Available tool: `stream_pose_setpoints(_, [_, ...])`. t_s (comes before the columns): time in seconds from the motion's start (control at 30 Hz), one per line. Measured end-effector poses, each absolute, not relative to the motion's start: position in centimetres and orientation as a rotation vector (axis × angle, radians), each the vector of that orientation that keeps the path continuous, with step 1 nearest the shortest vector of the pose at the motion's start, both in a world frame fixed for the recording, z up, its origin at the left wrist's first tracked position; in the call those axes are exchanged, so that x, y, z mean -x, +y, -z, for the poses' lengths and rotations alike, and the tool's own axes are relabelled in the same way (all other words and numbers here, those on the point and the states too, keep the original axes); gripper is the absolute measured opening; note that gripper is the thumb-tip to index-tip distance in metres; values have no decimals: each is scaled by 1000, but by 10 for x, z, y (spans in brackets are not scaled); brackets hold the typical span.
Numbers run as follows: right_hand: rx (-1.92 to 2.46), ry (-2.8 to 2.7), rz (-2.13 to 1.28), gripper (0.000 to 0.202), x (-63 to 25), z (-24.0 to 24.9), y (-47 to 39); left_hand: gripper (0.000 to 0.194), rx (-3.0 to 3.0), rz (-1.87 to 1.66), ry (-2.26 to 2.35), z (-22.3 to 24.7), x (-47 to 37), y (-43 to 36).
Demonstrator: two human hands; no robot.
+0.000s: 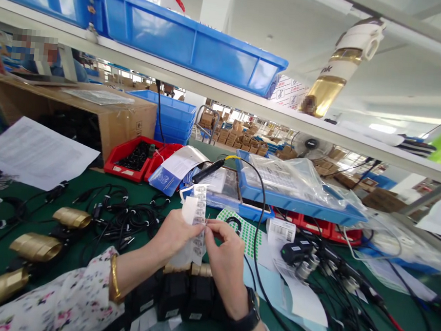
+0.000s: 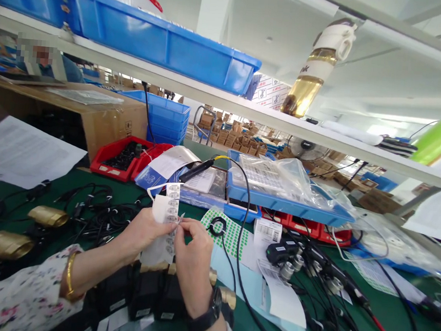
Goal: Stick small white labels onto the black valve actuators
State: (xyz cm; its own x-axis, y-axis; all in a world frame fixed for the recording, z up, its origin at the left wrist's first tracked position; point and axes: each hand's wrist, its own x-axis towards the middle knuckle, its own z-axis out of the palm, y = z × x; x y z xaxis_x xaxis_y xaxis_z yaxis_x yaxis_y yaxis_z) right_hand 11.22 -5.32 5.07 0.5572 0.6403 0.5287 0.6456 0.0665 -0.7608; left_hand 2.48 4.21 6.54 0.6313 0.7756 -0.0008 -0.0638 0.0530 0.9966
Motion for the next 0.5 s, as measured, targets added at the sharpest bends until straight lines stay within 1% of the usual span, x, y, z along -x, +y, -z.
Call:
stream_pose_setpoints(0.33, [1591,-1067,-98,15,-111,-52,-54,27,-1296,-683,648,-64,-22,41])
stream_pose_setpoints(0.43, [1562,-1019,-179,13,-114,-47,-53,29,-1252,-653,621,-63,-20,42])
stream_pose_setpoints(0.5, [1485,-930,-269,18,-119,-45,-51,31,-1217,-628,590,-62,-19,42])
